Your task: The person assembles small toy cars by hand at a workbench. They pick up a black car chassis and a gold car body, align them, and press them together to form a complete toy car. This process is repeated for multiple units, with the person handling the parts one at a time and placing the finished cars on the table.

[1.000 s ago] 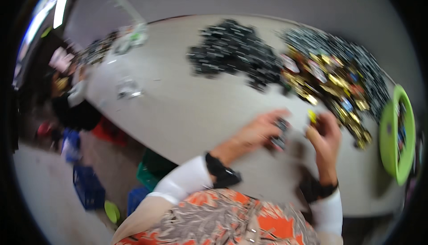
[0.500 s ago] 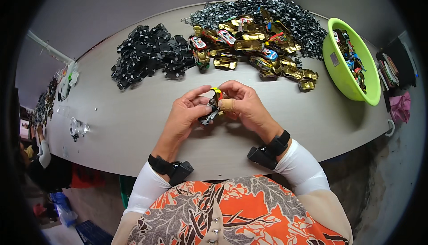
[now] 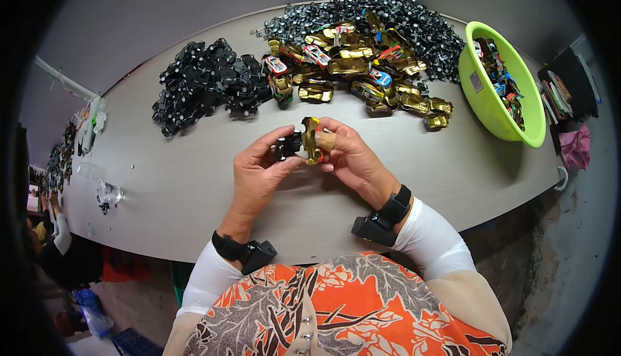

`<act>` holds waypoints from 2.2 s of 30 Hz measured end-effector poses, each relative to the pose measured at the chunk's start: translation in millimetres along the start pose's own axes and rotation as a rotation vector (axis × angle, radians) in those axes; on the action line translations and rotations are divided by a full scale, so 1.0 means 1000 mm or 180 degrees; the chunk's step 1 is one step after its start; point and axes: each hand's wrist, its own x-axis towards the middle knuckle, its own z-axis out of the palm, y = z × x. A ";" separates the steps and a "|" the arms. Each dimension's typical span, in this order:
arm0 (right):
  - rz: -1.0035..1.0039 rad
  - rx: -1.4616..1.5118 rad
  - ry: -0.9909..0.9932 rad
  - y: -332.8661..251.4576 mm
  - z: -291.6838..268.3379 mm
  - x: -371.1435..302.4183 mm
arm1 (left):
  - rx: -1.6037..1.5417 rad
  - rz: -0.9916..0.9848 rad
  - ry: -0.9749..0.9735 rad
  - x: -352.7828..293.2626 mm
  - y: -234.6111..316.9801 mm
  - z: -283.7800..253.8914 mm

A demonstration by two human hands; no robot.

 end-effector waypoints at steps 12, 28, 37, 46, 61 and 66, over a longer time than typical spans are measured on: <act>-0.1414 -0.1155 0.0103 -0.007 0.023 -0.014 | -0.1820 -0.0842 -0.0475 0.009 -0.001 -0.021; -0.1585 -0.2004 0.0074 -0.001 0.027 -0.018 | -0.1646 -0.0890 -0.0499 0.007 -0.002 -0.016; -0.1394 -0.2702 -0.0106 -0.004 0.032 -0.021 | -0.1088 -0.0821 -0.0378 0.005 0.003 -0.006; -0.1834 -0.3120 -0.0338 -0.004 0.031 -0.018 | -0.0582 -0.0590 -0.0445 0.003 0.003 -0.007; -0.1693 -0.3305 -0.0359 -0.009 0.038 -0.022 | -0.0870 -0.0920 -0.0584 0.001 0.002 -0.001; -0.1929 -0.3555 -0.0483 -0.009 0.030 -0.021 | -0.0713 -0.0895 -0.0769 0.000 0.002 -0.001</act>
